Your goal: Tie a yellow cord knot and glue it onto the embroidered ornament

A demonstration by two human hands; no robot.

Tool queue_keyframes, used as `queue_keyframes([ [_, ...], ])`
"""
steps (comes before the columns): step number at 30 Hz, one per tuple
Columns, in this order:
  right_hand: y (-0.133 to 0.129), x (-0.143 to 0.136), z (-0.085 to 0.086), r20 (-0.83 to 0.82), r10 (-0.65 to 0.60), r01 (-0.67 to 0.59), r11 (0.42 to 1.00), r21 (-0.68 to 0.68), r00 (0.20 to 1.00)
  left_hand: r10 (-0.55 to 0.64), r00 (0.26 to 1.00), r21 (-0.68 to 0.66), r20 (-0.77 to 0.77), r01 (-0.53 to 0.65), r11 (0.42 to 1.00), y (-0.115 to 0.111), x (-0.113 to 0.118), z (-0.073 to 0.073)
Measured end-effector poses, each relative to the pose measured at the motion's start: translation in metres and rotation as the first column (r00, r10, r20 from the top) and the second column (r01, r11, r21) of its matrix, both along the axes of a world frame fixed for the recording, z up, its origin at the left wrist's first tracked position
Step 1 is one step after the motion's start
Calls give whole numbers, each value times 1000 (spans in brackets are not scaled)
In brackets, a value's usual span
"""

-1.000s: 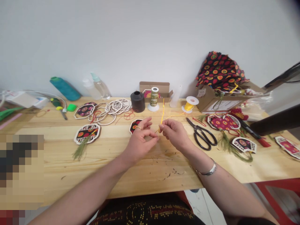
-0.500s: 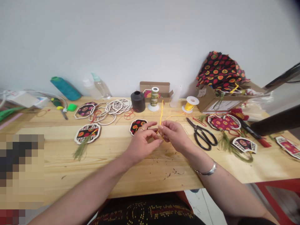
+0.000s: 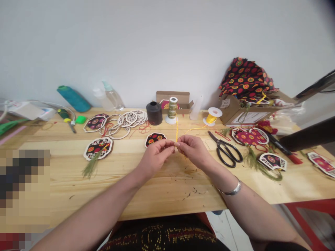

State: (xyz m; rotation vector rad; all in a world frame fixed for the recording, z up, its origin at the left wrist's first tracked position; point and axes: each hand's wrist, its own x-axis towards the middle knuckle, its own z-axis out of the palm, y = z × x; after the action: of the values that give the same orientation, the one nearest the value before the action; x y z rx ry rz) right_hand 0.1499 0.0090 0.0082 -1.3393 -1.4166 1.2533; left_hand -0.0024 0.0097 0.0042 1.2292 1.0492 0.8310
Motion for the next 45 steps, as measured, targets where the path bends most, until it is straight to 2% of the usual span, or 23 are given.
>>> queue_keyframes([
  [5,0,1,3,10,13,-12,1000,-27,1000,-6,998,-37,60,8,999,3,-2,-4],
  [13,0,3,5,-92,56,-62,996,-65,994,-27,993,-108,117,40,993,6,-2,-2],
  [18,0,4,4,-71,73,-78,995,-68,995,-42,993,-98,115,53,994,6,-4,-4],
  [22,0,5,6,-31,73,-74,997,-29,997,-7,995,-87,103,16,996,6,-4,-4],
  [25,1,7,8,44,105,-106,994,31,994,49,995,-82,91,-41,996,6,-3,-3],
  [28,1,11,9,199,97,-123,985,124,975,107,990,-70,87,-101,992,7,-3,-3],
  [33,-1,12,6,402,-39,-63,969,239,915,171,981,-66,89,-166,984,8,-3,-4],
  [36,-6,8,5,444,-129,-39,936,351,887,206,975,-77,88,-200,977,9,-2,-6],
  [39,-13,2,1,503,-187,-88,876,474,844,243,963,-100,116,-232,968,10,-1,-9],
  [42,-18,-2,-5,619,-229,-235,784,574,751,280,949,-139,148,-260,956,10,-1,-8],
  [45,-19,-5,-13,741,-281,-421,677,603,609,283,940,-183,190,-249,951,10,-1,-5],
])
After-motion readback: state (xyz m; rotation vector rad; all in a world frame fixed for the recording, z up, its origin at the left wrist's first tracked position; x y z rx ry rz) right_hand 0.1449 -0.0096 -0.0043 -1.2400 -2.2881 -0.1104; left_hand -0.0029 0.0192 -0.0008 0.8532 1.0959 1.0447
